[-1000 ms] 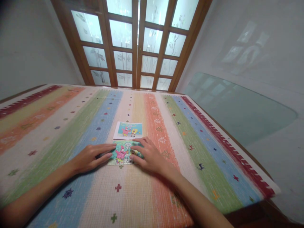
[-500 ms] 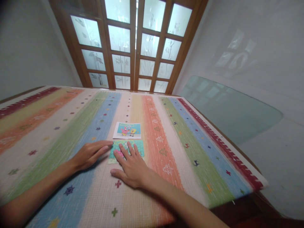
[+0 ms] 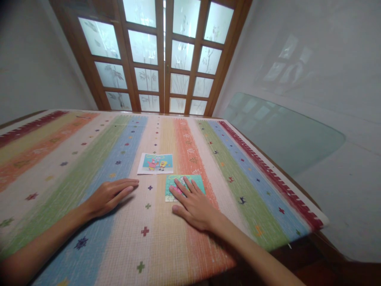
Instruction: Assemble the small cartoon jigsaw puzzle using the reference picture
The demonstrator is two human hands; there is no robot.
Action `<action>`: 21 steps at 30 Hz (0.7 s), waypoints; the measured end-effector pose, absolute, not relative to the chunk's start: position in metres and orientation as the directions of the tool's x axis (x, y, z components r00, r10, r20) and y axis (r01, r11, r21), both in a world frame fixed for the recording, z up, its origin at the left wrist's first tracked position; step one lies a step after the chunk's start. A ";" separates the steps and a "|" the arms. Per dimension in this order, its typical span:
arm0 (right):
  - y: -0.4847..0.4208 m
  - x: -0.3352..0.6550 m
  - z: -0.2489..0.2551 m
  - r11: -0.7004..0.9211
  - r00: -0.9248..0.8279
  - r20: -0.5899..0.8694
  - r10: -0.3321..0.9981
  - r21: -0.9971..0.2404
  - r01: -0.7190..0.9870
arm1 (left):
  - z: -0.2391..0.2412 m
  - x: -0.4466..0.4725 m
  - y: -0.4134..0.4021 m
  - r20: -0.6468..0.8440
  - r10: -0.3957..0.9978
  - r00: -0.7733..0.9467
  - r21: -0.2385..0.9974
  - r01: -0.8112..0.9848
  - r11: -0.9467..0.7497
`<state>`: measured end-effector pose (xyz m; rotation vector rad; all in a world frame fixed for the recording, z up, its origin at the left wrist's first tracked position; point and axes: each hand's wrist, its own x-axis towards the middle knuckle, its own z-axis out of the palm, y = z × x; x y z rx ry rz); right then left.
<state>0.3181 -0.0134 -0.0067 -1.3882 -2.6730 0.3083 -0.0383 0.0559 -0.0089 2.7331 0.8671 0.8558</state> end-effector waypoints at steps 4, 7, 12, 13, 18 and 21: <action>0.005 0.358 -0.017 0.568 -0.571 0.032 0.820 -0.169 0.806 | -0.007 -0.038 0.056 0.466 0.570 0.677 0.304 0.482 -0.822; 0.026 0.382 -0.023 0.561 -0.561 0.035 0.827 -0.127 0.818 | -0.007 -0.039 0.056 0.455 0.580 0.676 0.316 0.486 -0.815; 0.066 0.413 -0.031 0.558 -0.555 0.058 0.830 -0.094 0.824 | -0.008 -0.040 0.057 0.427 0.597 0.679 0.342 0.489 -0.802; 0.074 0.417 -0.032 0.555 -0.552 0.059 0.832 -0.096 0.826 | -0.008 -0.041 0.056 0.421 0.601 0.680 0.350 0.489 -0.799; 0.103 0.428 -0.030 0.541 -0.537 0.067 0.841 -0.142 0.829 | -0.006 -0.041 0.055 0.412 0.605 0.681 0.353 0.493 -0.795; 0.110 0.426 -0.023 0.530 -0.528 0.062 0.847 -0.174 0.830 | -0.006 -0.040 0.055 0.427 0.593 0.683 0.332 0.492 -0.805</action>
